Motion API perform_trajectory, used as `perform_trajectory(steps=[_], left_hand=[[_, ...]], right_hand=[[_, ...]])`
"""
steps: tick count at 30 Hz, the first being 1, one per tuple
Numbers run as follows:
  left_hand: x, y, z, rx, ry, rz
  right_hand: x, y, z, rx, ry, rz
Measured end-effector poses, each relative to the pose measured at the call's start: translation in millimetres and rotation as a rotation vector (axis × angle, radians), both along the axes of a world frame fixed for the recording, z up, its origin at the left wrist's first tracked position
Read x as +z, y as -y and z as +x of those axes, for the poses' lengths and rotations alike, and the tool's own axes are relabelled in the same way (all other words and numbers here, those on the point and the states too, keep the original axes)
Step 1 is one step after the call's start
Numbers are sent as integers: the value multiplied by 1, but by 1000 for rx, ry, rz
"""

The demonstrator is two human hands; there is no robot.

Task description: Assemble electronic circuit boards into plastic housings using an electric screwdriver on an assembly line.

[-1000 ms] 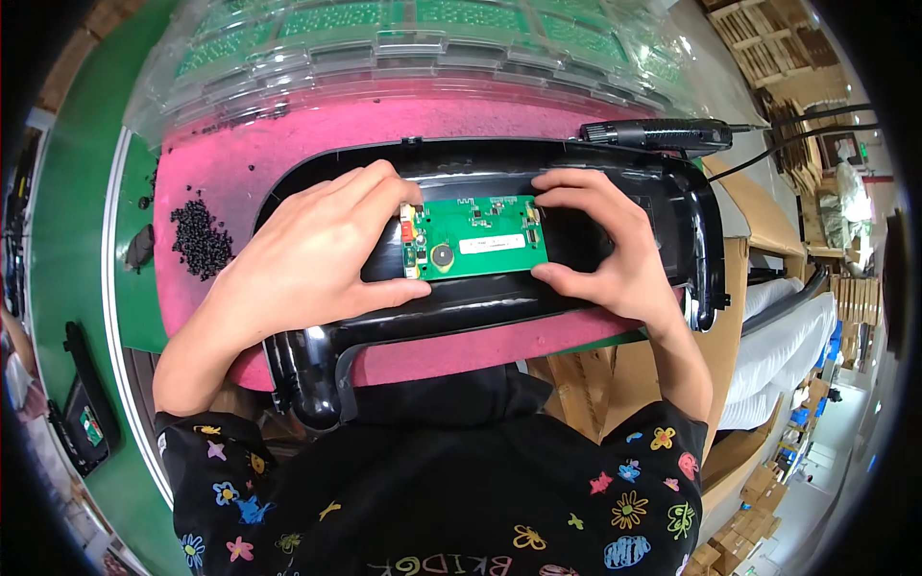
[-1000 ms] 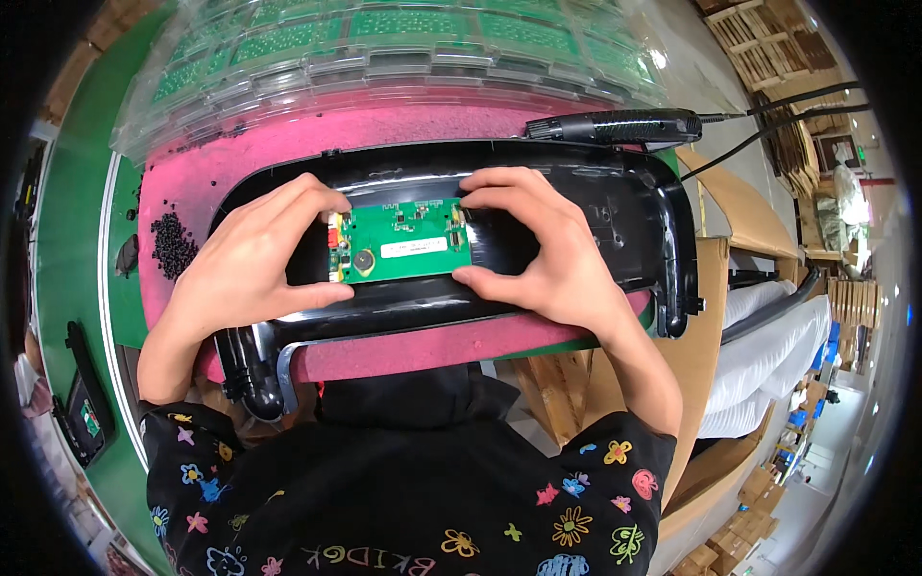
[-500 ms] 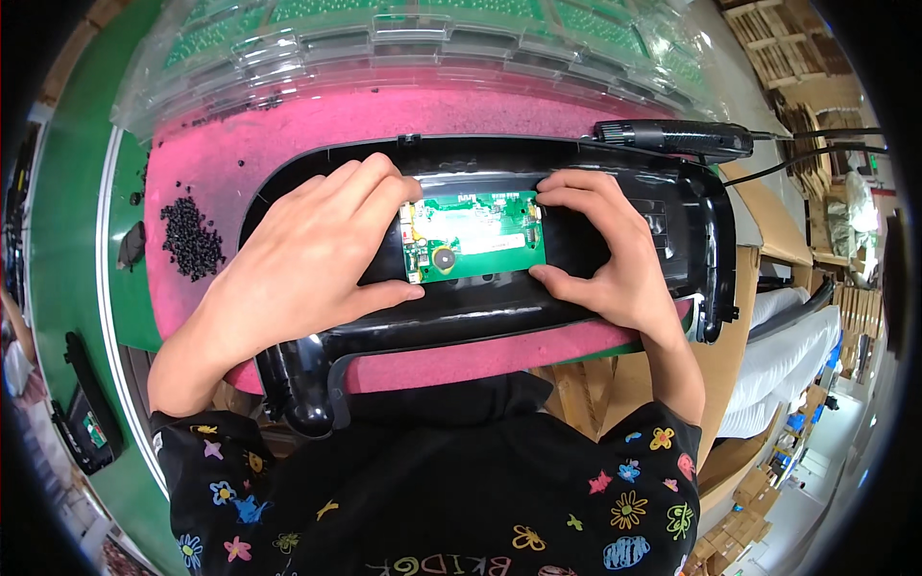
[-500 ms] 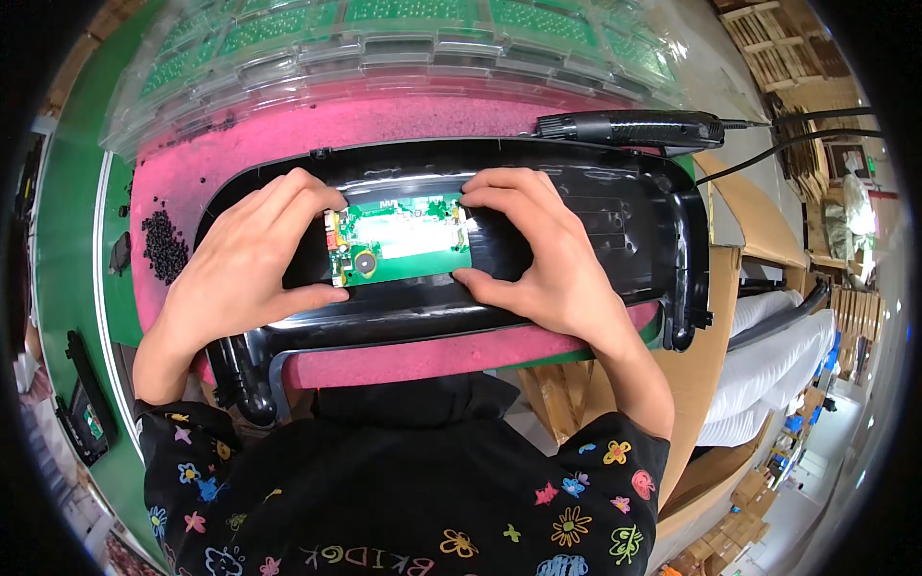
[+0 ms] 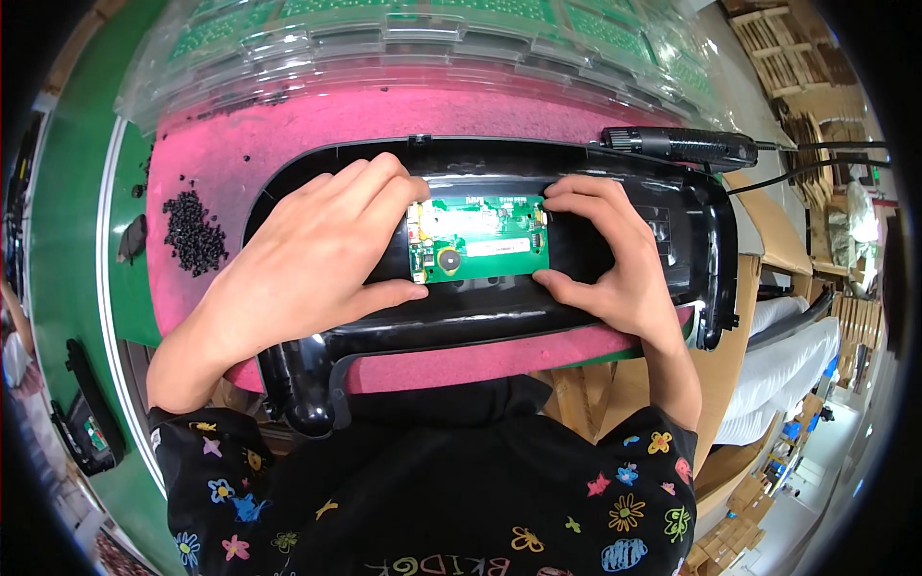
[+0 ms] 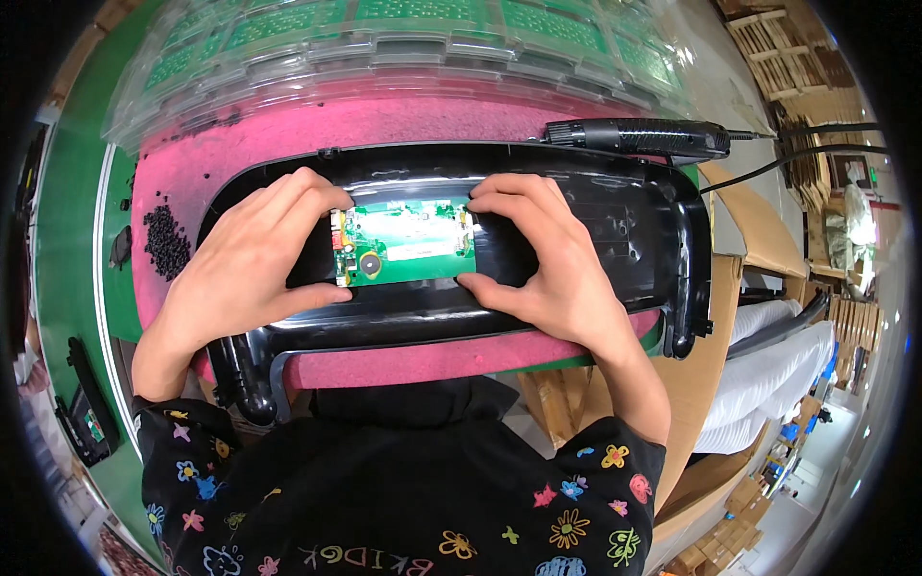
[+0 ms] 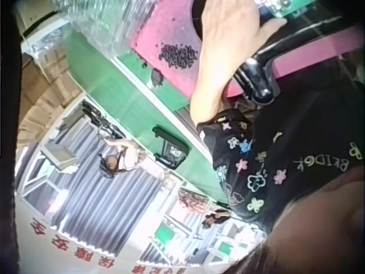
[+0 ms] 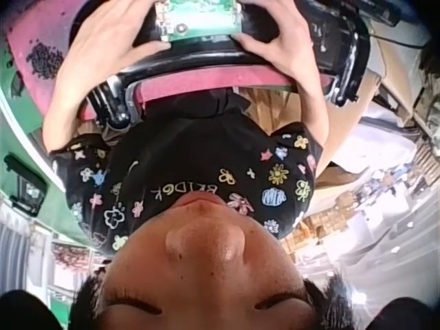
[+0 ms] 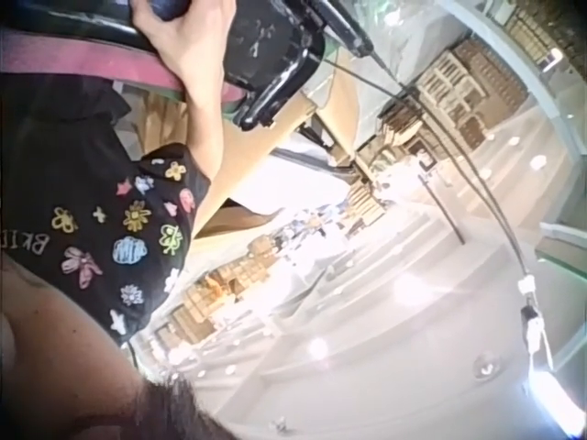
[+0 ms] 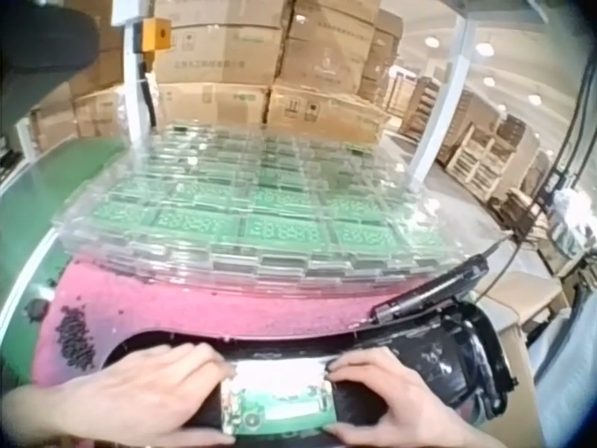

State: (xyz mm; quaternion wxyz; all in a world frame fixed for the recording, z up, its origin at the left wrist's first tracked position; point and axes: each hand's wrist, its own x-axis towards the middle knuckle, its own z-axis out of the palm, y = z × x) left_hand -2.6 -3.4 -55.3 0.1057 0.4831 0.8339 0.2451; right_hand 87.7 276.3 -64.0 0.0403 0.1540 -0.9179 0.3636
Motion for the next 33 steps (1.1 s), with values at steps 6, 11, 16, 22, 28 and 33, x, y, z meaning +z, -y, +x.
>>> perform_trajectory(steps=[6,11,16,22,28,33], left_hand=[[0,7,-2,5,-20,7],[-7,15,-3,-30,-31,91],[-2,31,-19,53,53,233],[15,104,-80,530,-313,46],[21,140,-85,753,132,-437],[16,122,-88,698,157,-461]], right_hand=[[3,7,-3,-12,22,25],[12,15,-1,-58,82,89],[10,12,1,-149,56,-2],[31,-72,-5,-620,-298,421],[35,-125,-17,-645,-26,406],[21,-132,-32,-645,-17,-12]])
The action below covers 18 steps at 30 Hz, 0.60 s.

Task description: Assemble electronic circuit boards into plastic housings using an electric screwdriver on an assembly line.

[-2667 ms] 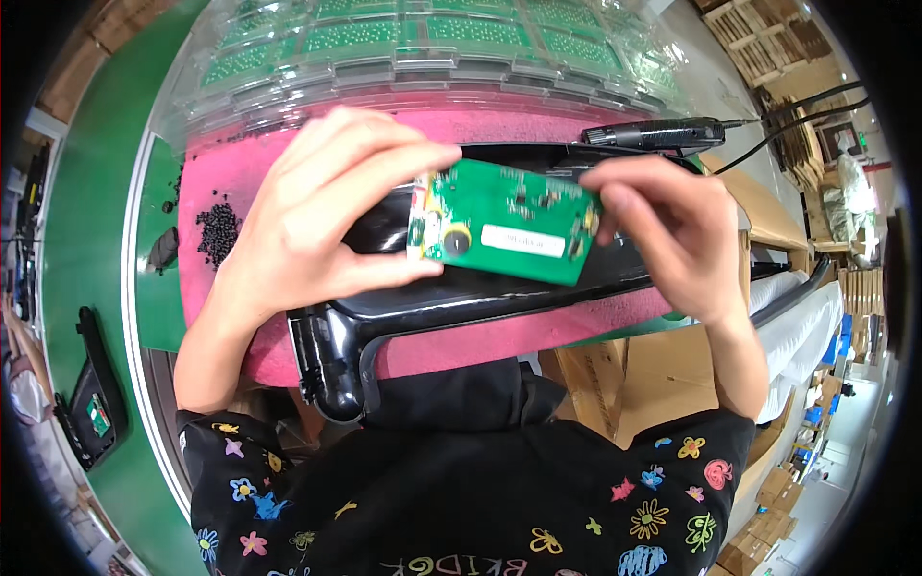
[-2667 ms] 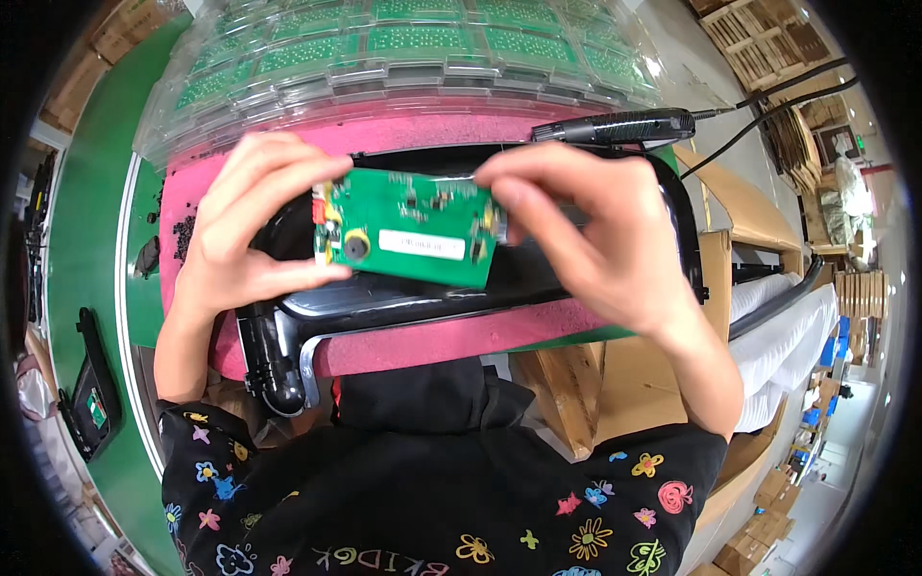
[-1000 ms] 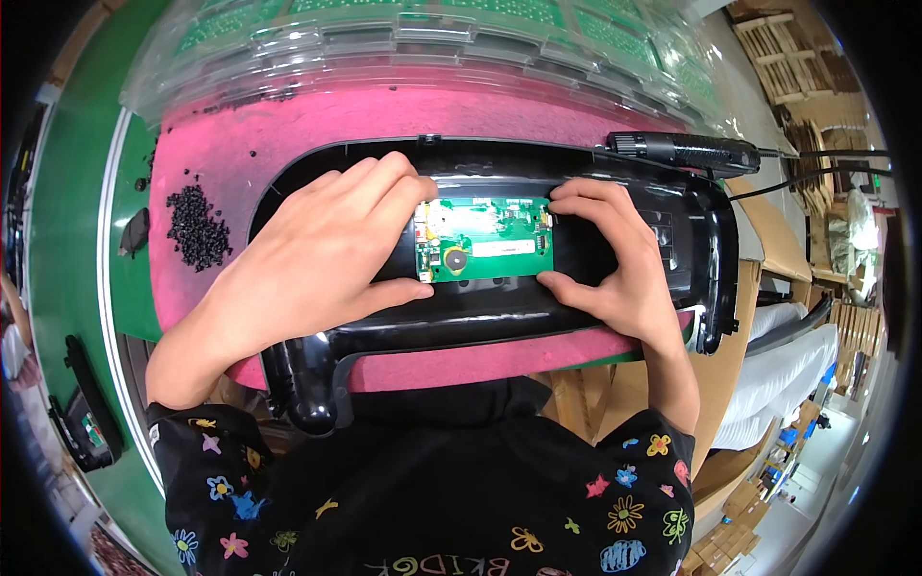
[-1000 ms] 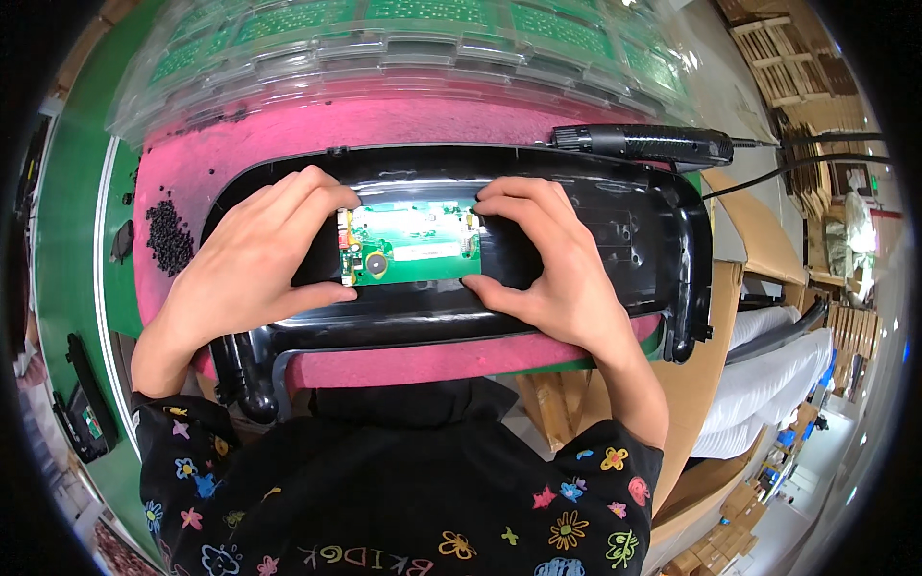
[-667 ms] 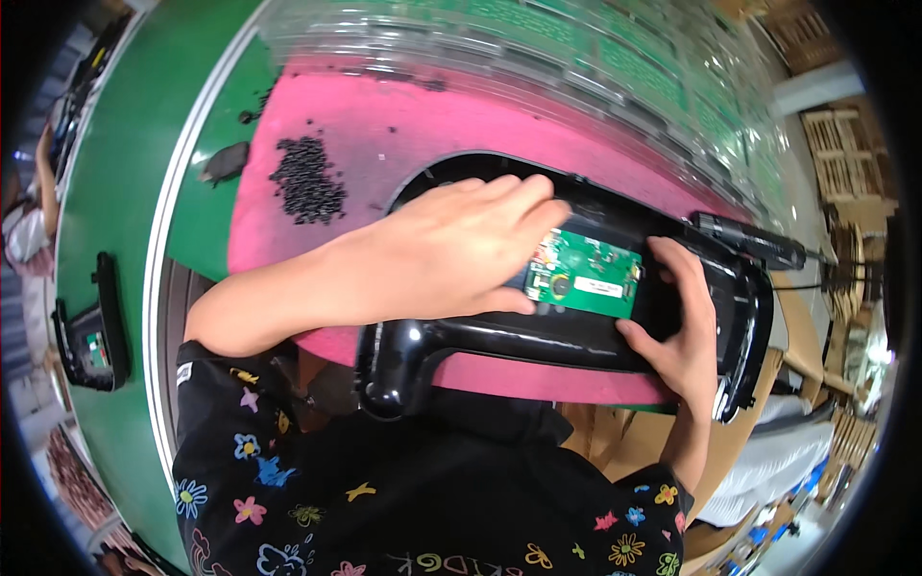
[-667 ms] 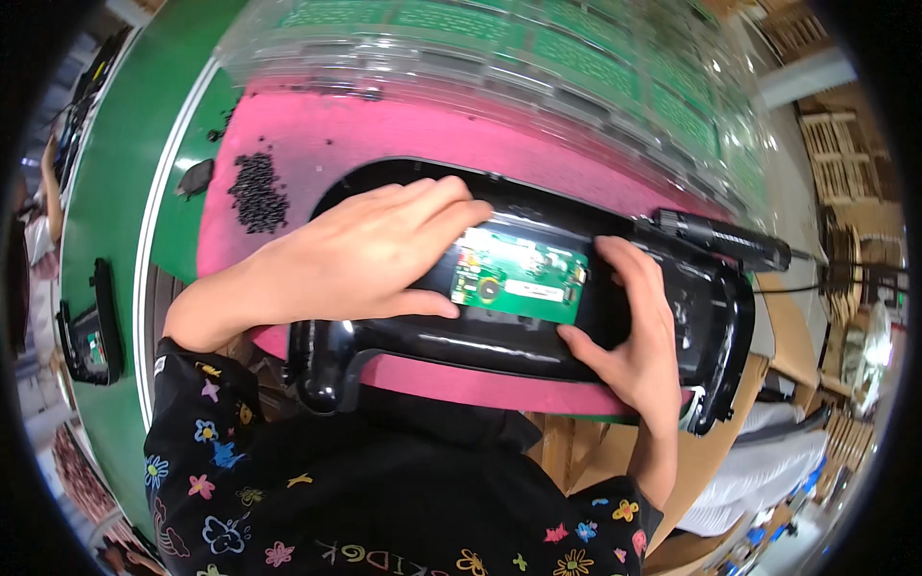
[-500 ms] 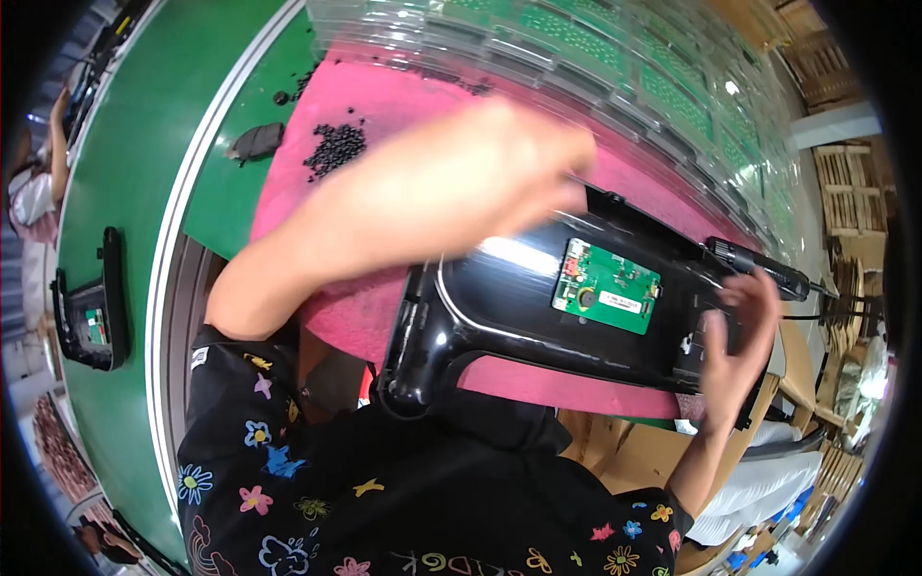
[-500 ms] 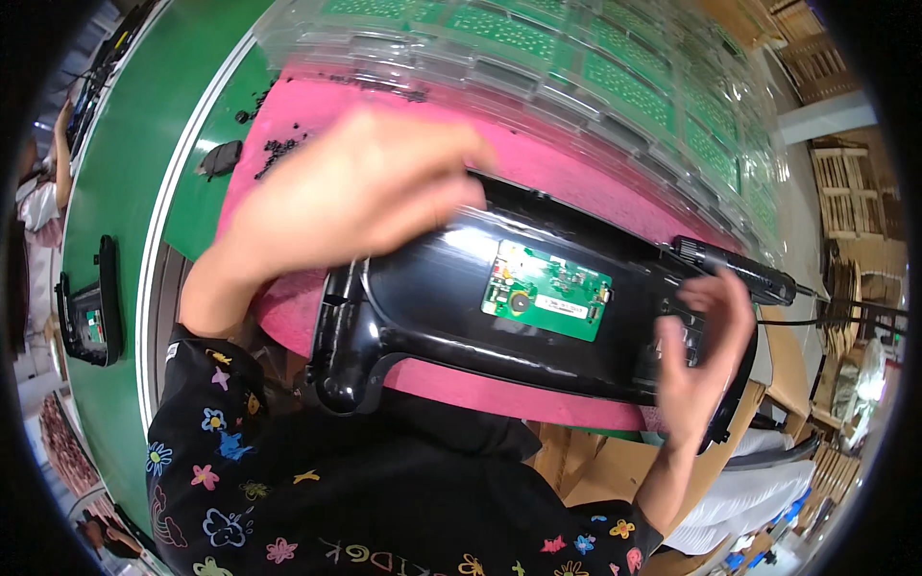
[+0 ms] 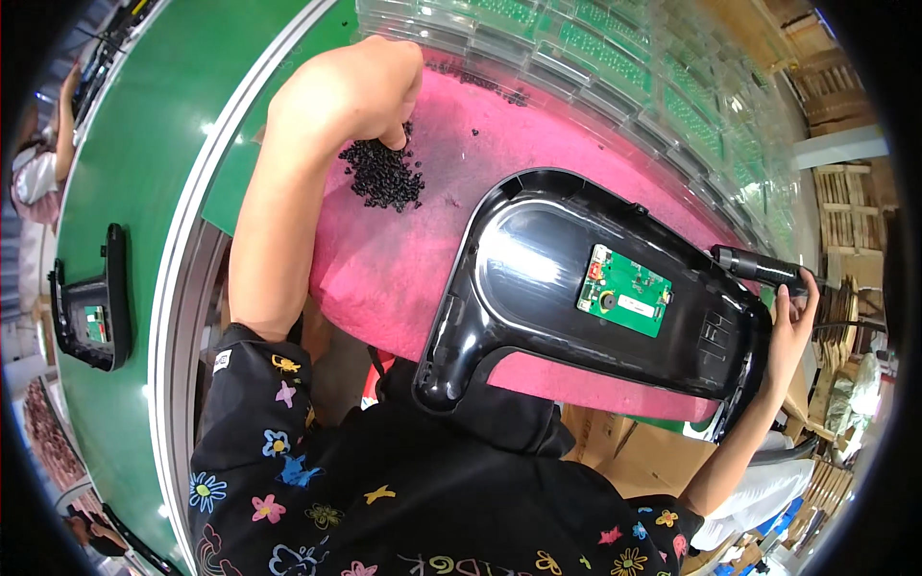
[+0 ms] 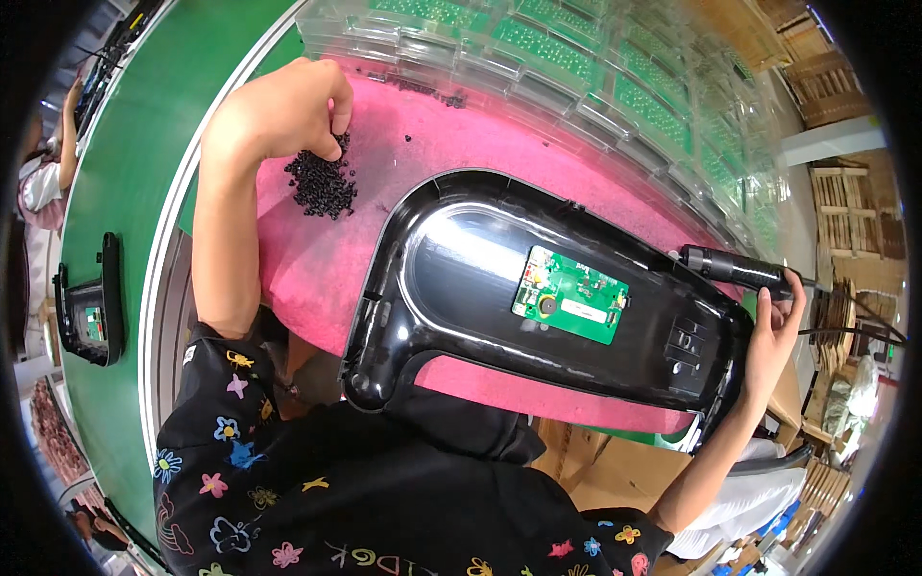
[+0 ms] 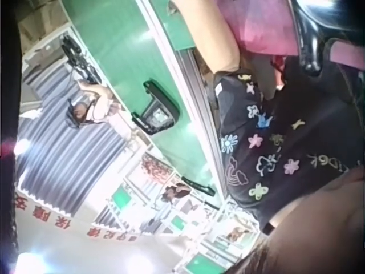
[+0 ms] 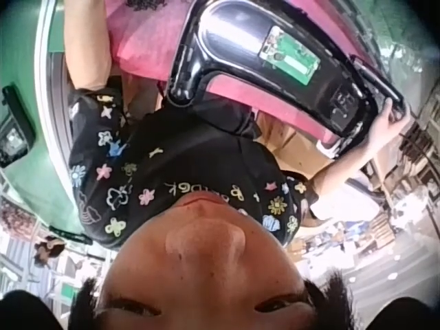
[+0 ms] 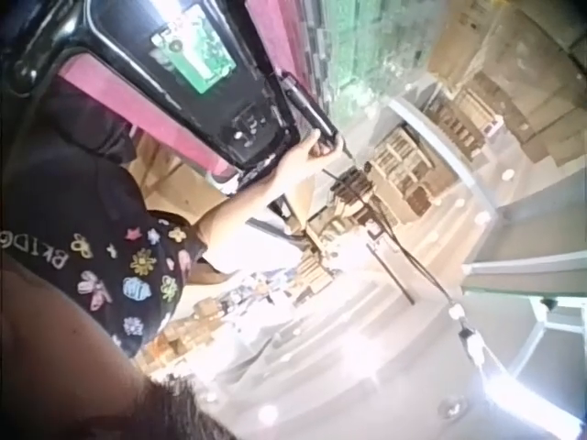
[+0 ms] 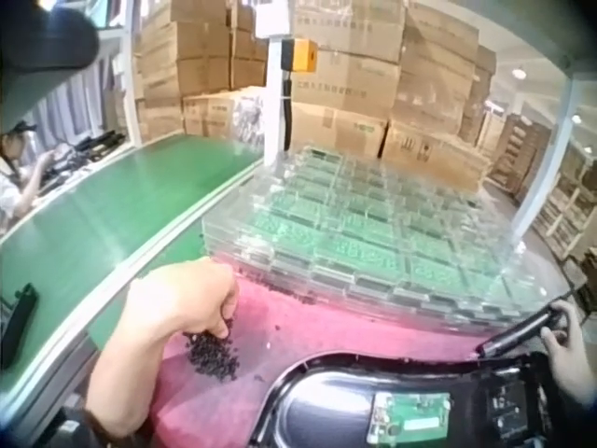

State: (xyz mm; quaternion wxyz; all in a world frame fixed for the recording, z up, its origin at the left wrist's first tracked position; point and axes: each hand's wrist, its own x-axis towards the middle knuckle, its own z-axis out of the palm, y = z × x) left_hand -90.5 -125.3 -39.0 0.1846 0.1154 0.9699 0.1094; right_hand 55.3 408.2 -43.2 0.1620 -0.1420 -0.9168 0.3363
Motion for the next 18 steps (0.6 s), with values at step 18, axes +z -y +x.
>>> perform_trajectory(steps=[18], left_hand=[[-19,-21,-16,-87,-291,268]], right_hand=[[-16,99,-56,73,-445,-595]])
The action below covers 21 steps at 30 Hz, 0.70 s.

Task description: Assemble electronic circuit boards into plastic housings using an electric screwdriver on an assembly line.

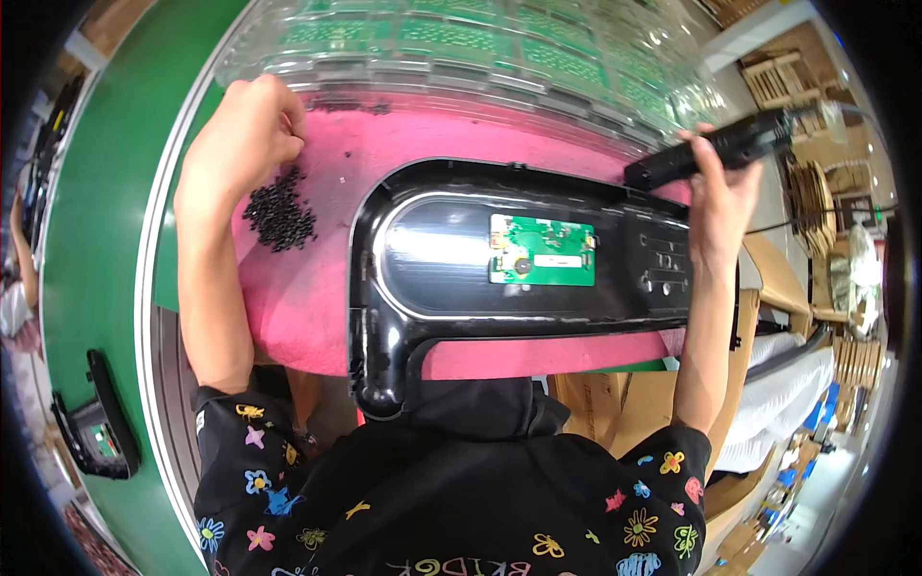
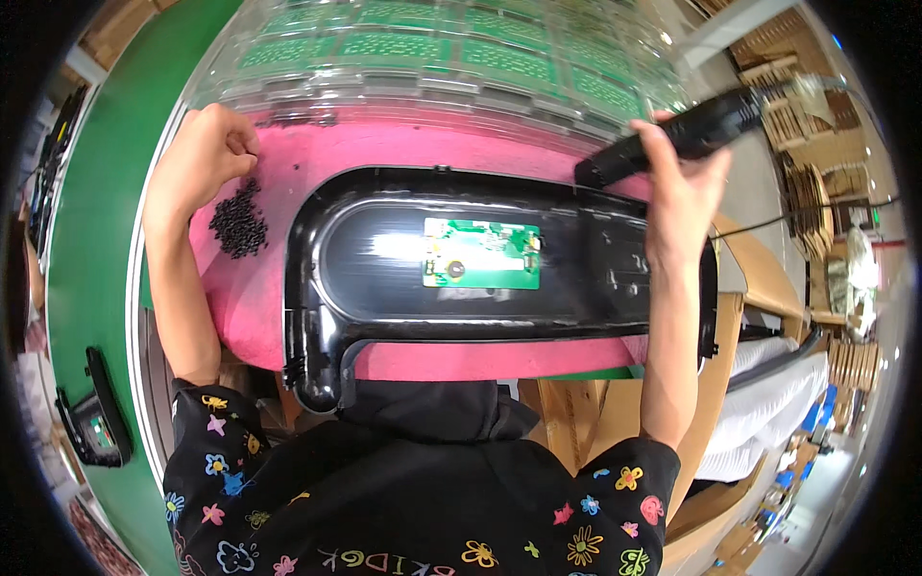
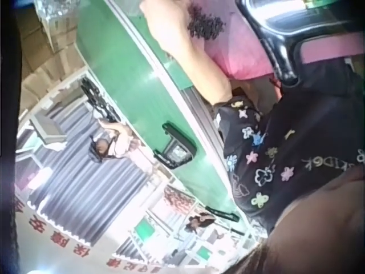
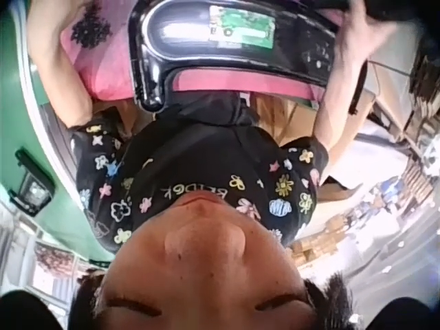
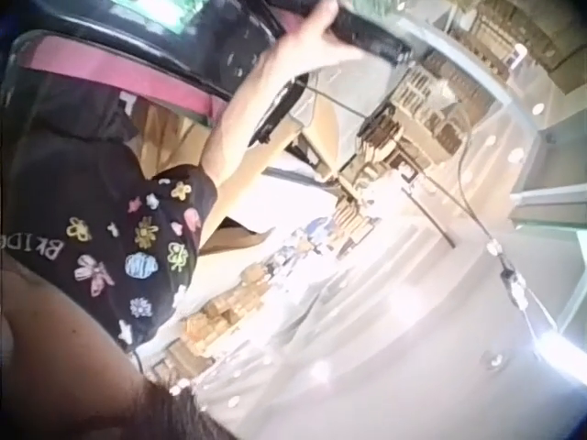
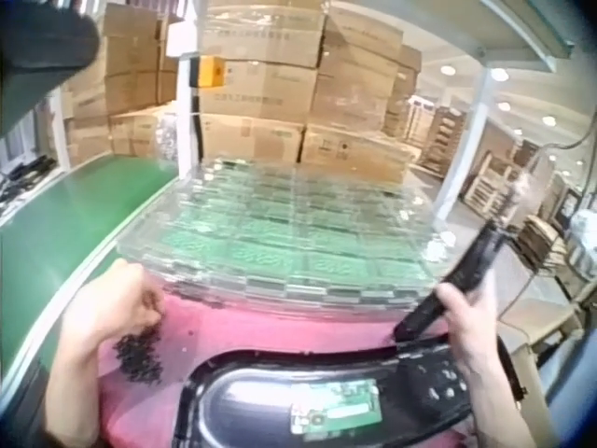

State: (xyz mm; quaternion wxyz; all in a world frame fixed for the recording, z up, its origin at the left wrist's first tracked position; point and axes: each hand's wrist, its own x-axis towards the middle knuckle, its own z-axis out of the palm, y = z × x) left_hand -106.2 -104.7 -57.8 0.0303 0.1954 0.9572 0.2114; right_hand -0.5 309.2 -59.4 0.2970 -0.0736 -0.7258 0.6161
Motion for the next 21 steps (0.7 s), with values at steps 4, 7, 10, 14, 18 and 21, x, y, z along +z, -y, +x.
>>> perform_trajectory(steps=[4,7,10,14,18,21], left_hand=[[7,-30,2,-21,-15,31],[2,-46,6,-161,23,417],[3,-77,23,-410,-2,653],[-5,-100,45,-463,156,891],[-7,-107,50,-489,353,988],[-4,-110,48,-400,747,1043]], right_hand=[[17,9,-3,76,122,-324],[23,20,-3,236,-97,-535],[32,42,5,487,-247,-786],[35,75,12,605,-175,-993],[28,80,14,737,-213,-946],[30,79,16,728,-242,-917]])
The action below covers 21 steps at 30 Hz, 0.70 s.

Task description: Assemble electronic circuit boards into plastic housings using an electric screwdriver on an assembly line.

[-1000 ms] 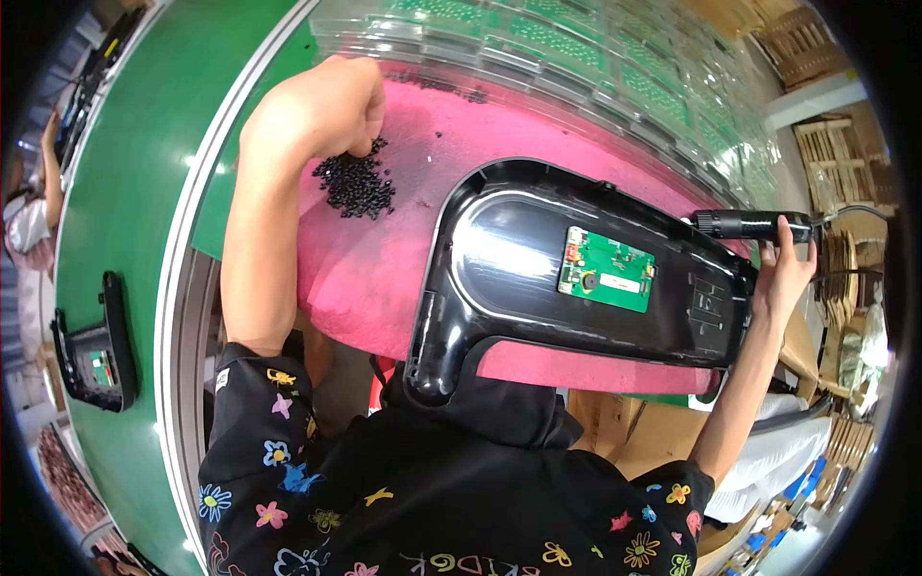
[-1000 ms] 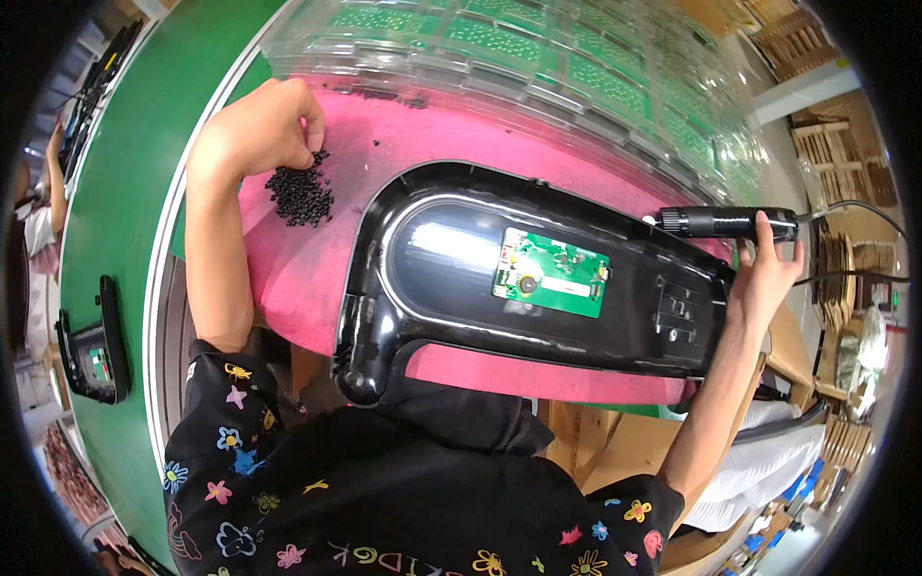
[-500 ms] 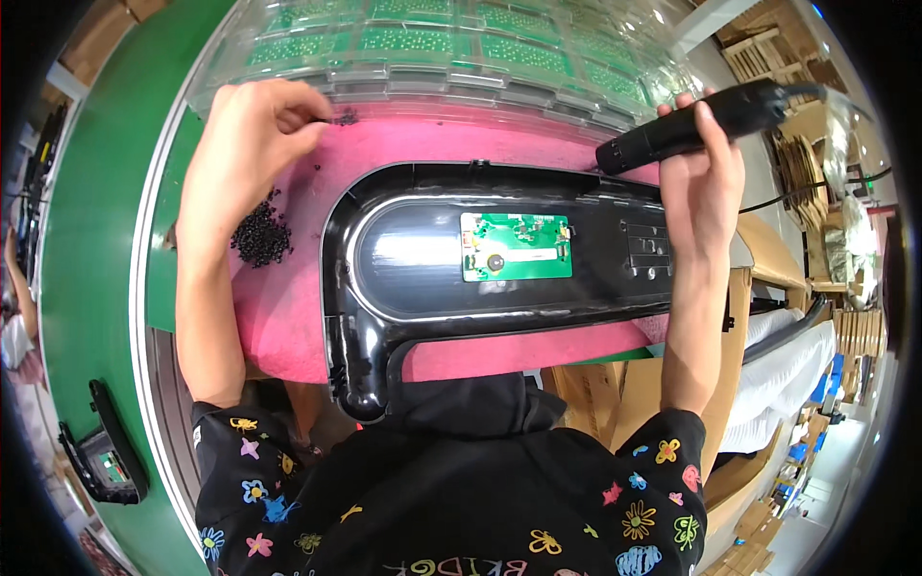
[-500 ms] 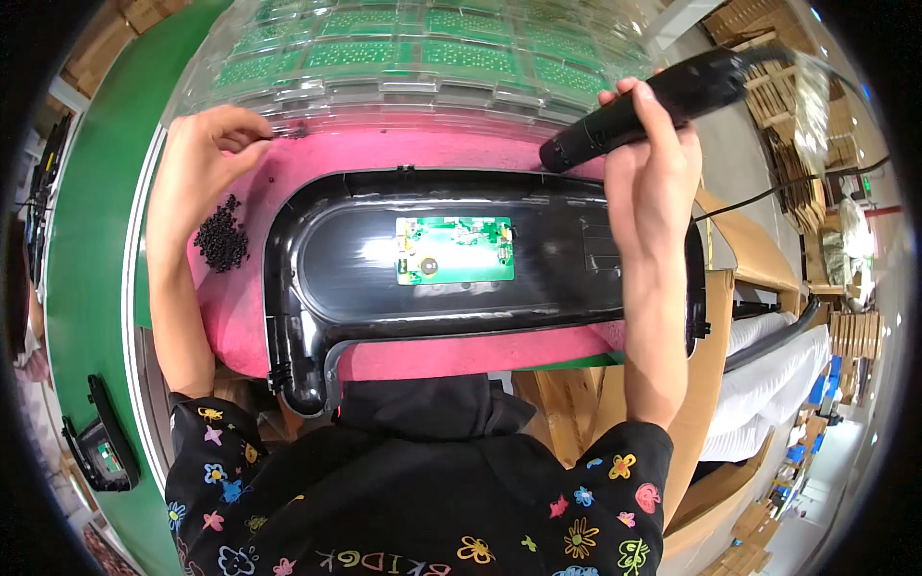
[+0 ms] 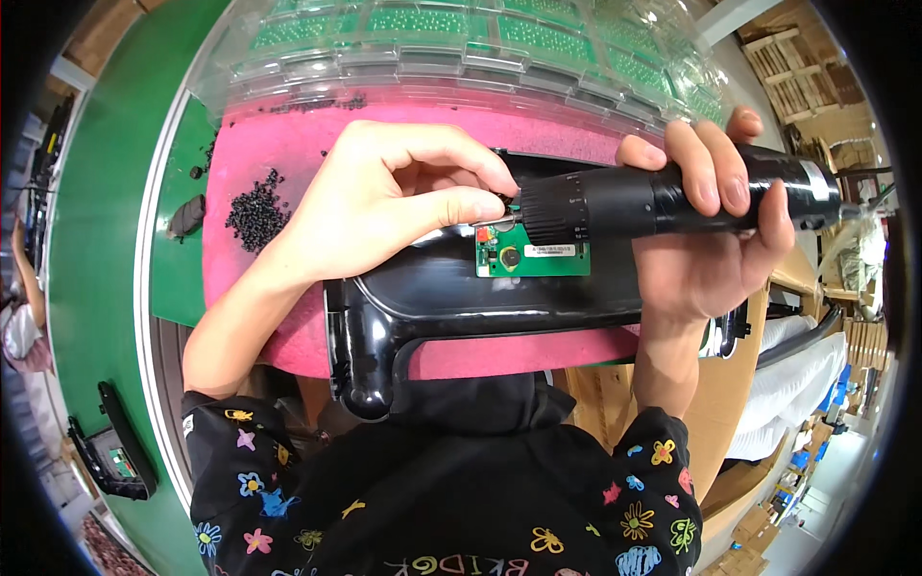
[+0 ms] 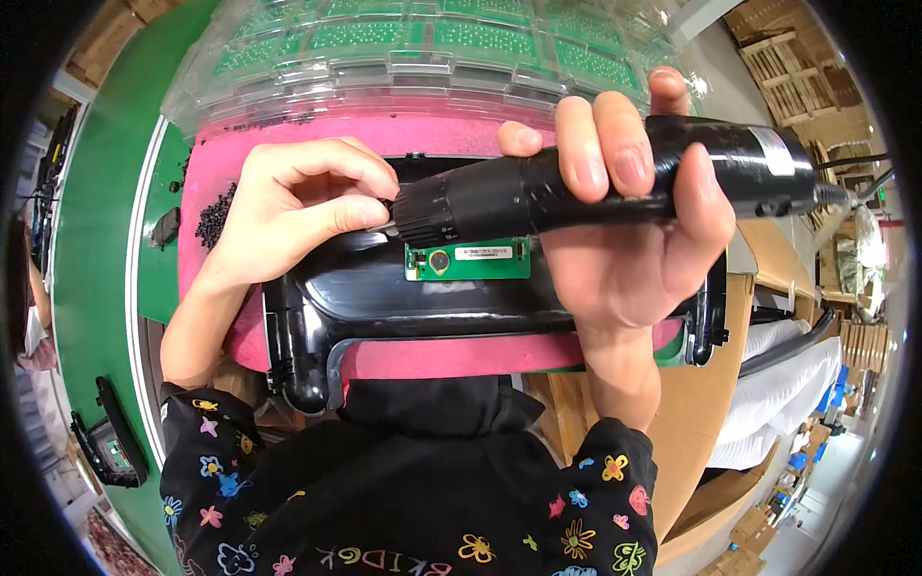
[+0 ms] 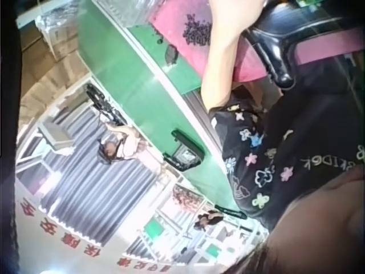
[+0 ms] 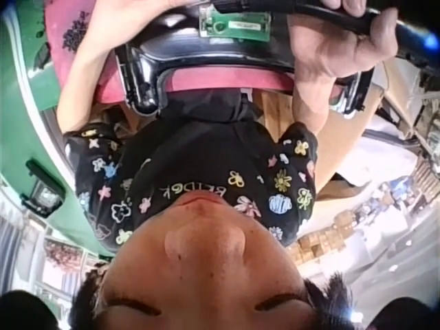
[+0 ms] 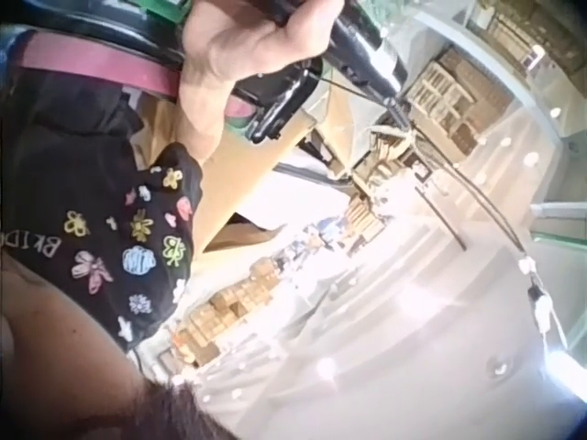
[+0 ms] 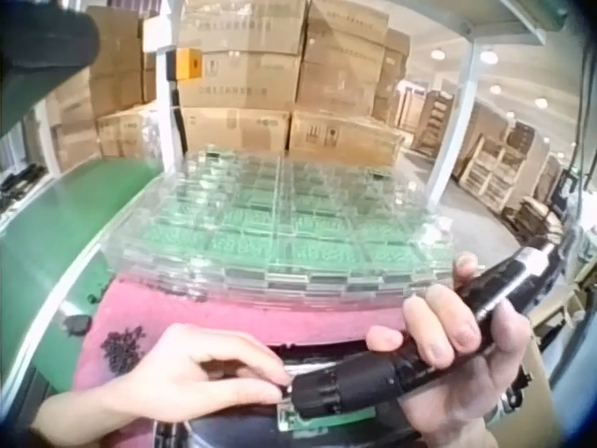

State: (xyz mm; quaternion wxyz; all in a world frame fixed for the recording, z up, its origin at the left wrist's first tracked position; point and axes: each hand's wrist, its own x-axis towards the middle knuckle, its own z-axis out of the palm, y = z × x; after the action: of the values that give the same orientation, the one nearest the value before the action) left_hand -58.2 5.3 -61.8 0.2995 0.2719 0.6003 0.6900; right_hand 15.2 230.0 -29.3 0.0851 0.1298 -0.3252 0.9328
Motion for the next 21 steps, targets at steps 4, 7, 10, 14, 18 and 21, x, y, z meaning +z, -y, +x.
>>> perform_trajectory(steps=[4,7,10,14,18,21], left_hand=[[-2,-4,-3,-44,54,-115],[-8,-2,1,58,10,-101],[-6,-7,-1,43,-27,-183],[-6,-11,0,-41,-163,-315],[-16,-13,0,-56,-272,-310],[-21,-15,0,-46,-399,-287]], right_hand=[[1,-3,1,-16,-84,25],[9,-15,5,-116,-106,166],[10,-50,9,-236,-13,418],[-10,-65,8,-380,163,597],[-17,-63,-3,-369,266,644],[-18,-65,2,-356,144,526]])
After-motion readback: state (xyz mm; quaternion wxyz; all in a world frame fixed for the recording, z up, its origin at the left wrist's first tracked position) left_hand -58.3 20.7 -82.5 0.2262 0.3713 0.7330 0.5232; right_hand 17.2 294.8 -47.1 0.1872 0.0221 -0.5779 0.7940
